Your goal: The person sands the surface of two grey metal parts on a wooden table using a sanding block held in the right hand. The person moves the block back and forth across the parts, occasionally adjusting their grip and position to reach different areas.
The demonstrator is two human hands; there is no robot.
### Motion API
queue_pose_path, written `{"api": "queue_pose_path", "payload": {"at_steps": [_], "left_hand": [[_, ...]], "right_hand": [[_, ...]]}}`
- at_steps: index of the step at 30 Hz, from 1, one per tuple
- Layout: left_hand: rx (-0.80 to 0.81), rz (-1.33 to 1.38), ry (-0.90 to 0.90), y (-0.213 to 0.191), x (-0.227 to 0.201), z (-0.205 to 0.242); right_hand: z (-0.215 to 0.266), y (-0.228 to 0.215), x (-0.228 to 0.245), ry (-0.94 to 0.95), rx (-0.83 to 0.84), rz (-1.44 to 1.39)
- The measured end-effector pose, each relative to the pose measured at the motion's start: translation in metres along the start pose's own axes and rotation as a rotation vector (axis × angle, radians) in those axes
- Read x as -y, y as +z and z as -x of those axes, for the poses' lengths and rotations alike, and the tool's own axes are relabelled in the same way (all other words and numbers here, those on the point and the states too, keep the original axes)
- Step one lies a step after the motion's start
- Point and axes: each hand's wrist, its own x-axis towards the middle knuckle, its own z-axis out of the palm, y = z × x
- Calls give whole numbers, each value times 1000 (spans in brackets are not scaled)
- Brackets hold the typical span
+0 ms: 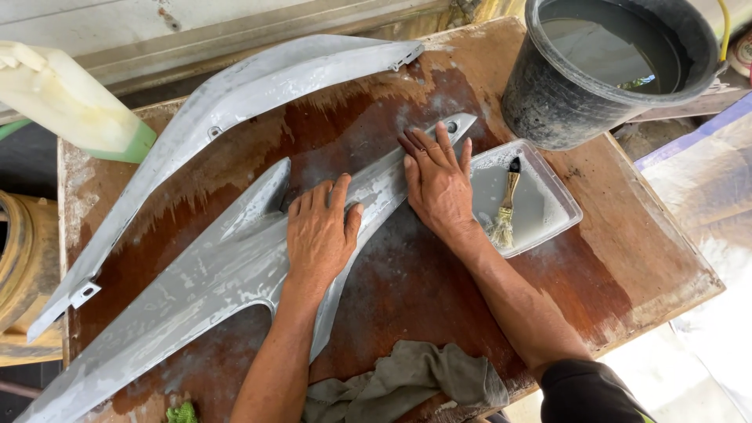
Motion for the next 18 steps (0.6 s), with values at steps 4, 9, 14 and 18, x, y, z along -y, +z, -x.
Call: {"api": "queue_pose_path", "payload": {"at_steps": [4, 9, 14, 18], "left_hand": [[10, -6, 1, 1, 1, 0], [23, 3, -1, -1, 0, -1], [1, 0, -2, -1, -1, -1], [0, -23, 12, 1, 0, 0]], "right_hand": [[11, 25, 2, -63, 12, -45], [0, 10, 19, -61, 84, -17], [2, 15, 13, -71, 29, -4], [19, 21, 32, -229, 44, -35]]}}
